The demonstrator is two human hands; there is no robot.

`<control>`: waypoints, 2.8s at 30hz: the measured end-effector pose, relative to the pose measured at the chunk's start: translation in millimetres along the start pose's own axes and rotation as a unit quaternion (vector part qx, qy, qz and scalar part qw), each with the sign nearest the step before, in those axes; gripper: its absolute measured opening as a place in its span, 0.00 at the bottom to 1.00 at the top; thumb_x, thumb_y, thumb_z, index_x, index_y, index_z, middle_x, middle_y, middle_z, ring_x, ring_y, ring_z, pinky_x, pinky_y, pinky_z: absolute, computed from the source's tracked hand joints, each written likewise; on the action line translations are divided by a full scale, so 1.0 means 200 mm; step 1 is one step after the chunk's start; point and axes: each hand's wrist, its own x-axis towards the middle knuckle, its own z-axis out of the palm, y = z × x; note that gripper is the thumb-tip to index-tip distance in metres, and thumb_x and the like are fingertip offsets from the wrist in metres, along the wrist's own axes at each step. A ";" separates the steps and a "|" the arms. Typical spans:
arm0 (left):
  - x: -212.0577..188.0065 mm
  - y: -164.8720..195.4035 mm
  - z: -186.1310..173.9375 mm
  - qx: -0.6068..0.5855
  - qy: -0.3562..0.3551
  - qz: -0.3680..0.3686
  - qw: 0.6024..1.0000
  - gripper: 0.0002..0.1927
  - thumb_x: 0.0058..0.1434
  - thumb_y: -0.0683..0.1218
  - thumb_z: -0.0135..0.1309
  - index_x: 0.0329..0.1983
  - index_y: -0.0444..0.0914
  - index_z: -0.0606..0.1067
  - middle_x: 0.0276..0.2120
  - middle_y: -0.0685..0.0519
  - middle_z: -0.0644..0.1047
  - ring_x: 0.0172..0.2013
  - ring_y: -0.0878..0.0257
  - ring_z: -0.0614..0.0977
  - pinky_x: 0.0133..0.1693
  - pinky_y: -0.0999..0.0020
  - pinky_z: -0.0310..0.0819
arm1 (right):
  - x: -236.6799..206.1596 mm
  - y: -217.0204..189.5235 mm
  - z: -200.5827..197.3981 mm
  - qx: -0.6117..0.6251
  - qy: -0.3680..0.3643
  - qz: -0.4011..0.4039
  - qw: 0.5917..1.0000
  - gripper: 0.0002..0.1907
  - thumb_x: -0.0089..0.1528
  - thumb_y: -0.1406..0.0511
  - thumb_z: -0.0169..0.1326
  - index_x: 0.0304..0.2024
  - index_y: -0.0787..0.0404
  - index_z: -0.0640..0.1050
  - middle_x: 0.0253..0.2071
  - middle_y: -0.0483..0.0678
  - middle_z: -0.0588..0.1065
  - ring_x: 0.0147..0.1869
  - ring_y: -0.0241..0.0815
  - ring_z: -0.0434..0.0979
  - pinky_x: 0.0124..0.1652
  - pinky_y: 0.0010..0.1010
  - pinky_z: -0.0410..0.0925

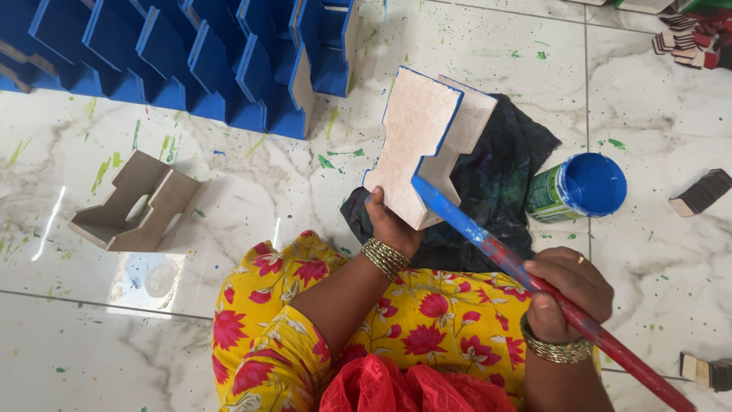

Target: The person sits on the floor and paints the edges of small wooden organizer pieces with blue paint using a brush, dipping the brush into a paint can and rotating each piece to coat its sides, working on one piece at a time with several finished blue pieces nearby.

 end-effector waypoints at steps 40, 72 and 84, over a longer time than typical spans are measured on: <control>-0.01 0.01 -0.01 0.012 -0.021 -0.010 1.000 0.47 0.53 0.70 0.51 0.73 0.46 0.61 0.64 0.50 0.71 0.63 0.50 0.72 0.63 0.44 0.63 | -0.01 0.01 -0.06 0.047 0.031 0.016 0.998 0.23 0.64 0.54 0.57 0.36 0.72 0.78 0.26 0.55 0.74 0.26 0.48 0.76 0.30 0.31 0.70; -0.04 0.01 0.02 0.057 -0.075 -0.010 0.996 0.53 0.52 0.71 0.55 0.76 0.42 0.57 0.68 0.46 0.68 0.66 0.48 0.72 0.66 0.46 0.65 | 0.04 0.00 -0.08 0.059 0.028 0.033 0.997 0.21 0.63 0.57 0.56 0.35 0.73 0.77 0.25 0.55 0.74 0.26 0.48 0.75 0.31 0.30 0.69; -0.04 0.01 0.03 0.053 -0.089 -0.008 0.995 0.53 0.52 0.71 0.56 0.76 0.42 0.57 0.68 0.46 0.69 0.66 0.49 0.72 0.66 0.47 0.64 | 0.03 0.00 -0.10 0.045 0.017 0.026 0.998 0.20 0.63 0.57 0.56 0.36 0.73 0.78 0.26 0.57 0.75 0.28 0.48 0.76 0.32 0.31 0.71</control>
